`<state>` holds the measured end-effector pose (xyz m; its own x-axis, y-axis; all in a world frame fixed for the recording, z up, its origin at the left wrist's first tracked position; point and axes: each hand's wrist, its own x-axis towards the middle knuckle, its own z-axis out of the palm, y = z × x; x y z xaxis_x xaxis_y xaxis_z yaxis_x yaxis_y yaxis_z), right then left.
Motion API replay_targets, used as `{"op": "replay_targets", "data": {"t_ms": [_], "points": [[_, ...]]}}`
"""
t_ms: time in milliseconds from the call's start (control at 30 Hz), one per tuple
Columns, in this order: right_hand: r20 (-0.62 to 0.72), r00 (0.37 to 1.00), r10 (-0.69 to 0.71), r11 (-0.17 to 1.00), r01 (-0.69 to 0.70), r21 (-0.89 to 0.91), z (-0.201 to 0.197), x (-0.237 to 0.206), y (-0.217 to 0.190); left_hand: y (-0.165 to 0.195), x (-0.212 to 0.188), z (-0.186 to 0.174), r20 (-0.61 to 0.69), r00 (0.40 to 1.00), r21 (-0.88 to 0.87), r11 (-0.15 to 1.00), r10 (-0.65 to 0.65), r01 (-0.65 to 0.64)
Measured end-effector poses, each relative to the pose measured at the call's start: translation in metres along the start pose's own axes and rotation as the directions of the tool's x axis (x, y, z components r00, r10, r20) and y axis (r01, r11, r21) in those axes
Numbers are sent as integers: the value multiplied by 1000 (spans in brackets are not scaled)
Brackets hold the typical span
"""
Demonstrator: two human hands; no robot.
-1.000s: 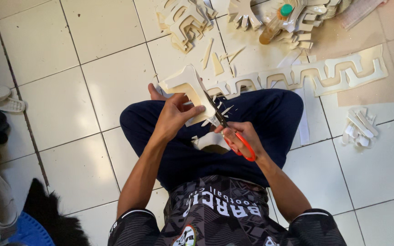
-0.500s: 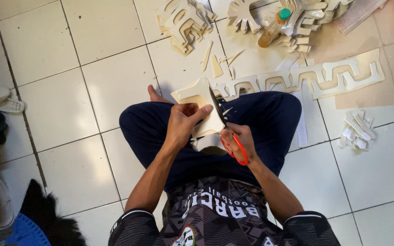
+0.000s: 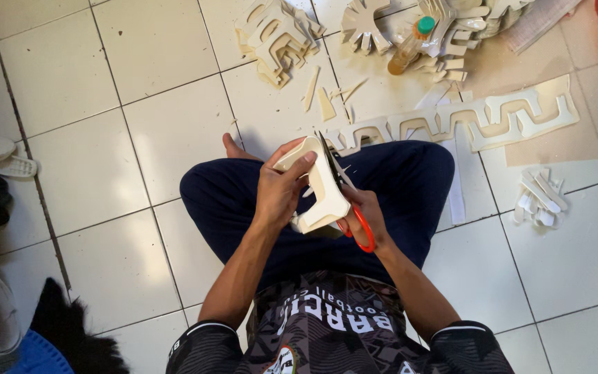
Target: The person sits cross-legged on a tiled floor cutting decorative shapes out of white foam pieces with red-handled scissors. They trim edges and inner contours of each foam cutout, set finished pieces aside with a growing pile of cut shapes and scraps, and pick up new pieces to continue cutting.
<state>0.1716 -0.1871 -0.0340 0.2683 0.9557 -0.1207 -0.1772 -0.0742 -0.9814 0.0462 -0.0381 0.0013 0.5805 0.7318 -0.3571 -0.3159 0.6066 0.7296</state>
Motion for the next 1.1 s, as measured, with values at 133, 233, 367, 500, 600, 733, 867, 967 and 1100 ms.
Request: {"op": "replay_targets", "data": {"t_ms": [133,233,367,500,600,733,867,967,1100], "points": [[-12,996,85,992,-83,99,0,-2,-8,8,2,-2,44,999,-45,999,-27,29],[95,995,-9,1000,8,6,-10,-1,-18,23,-1,-6,90,995,125,992,-49,37],[128,989,69,995,-59,-82,-19,-2,-27,44,-5,-5,142,988,368,930,-63,7],[102,986,135,983,-121,-138,-26,-4,-23,56,-6,-6,166,983,477,879,-74,-15],[81,989,126,991,-122,-50,-29,-4,-9,52,-1,-12,166,984,516,856,-68,-28],[23,987,162,984,-163,69,-37,1,15,26,28,-18,17,995,338,936,95,-95],[0,982,191,968,-189,164,-40,1,36,21,117,-22,-111,937,-148,927,332,-346],[-57,977,207,970,-197,145,-46,1,49,30,187,-32,-183,961,-235,940,208,-248],[-136,975,177,977,-157,146,-59,-9,60,-4,187,-51,-290,948,206,976,132,-73]]}}
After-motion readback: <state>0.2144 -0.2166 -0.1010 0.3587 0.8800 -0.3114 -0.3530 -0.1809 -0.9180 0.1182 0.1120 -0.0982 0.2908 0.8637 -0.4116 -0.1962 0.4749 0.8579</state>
